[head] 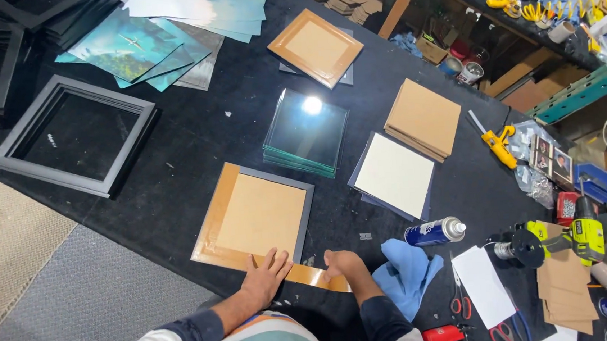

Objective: The person assembles a picture frame by placing a print inside a black frame and securing it with a backing board. They use a pneumatic staple gun to attach the backing to the frame and then apply brown packing tape around the edges of the back to seal it.

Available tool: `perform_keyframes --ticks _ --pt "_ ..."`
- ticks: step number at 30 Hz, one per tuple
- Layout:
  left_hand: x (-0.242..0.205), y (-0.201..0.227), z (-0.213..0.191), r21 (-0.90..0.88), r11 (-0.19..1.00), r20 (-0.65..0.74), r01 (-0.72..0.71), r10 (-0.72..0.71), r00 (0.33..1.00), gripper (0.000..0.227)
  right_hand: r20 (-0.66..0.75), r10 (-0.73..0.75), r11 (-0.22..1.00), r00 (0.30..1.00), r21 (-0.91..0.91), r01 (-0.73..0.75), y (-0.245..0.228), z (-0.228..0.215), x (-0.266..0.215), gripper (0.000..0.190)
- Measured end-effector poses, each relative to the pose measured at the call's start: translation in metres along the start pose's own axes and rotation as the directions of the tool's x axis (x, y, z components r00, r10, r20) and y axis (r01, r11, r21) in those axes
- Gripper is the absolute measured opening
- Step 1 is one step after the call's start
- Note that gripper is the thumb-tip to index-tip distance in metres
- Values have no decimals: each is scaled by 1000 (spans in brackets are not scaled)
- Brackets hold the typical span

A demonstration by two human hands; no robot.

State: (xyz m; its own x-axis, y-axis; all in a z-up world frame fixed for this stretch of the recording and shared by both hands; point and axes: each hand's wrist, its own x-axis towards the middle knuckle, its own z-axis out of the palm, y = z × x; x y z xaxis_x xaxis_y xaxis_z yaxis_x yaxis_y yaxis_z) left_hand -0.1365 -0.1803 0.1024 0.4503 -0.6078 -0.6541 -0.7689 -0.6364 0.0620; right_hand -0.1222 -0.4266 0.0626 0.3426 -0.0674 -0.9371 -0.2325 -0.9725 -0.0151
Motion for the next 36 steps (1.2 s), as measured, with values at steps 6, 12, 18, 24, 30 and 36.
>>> perform_keyframes --ticks 6,12,18,24,30,36 --pt "-3 -1 3 11 1000 9 4 -4 1000 81 216 90 995 972 13 -95 -12 -11 -45 64" --pt "-3 -4 3 29 999 13 -19 19 1000 78 129 -577 755 806 460 467 -5 -28 -87 55" --pt "22 -1 27 68 997 -39 -33 36 999 54 9 -751 455 660 732 508 -41 -42 -206 69" --pt "70 17 36 -260 965 -555 -28 -126 822 49 -185 -736 311 651 762 568 -35 -21 -215 93" --pt "56 9 46 -271 954 -476 130 -250 843 97 -223 -784 148 579 839 524 -21 -7 -208 77" --pt "-31 -76 77 -162 967 -330 -195 133 934 110 -233 -676 247 699 822 514 -5 -1 -185 73"
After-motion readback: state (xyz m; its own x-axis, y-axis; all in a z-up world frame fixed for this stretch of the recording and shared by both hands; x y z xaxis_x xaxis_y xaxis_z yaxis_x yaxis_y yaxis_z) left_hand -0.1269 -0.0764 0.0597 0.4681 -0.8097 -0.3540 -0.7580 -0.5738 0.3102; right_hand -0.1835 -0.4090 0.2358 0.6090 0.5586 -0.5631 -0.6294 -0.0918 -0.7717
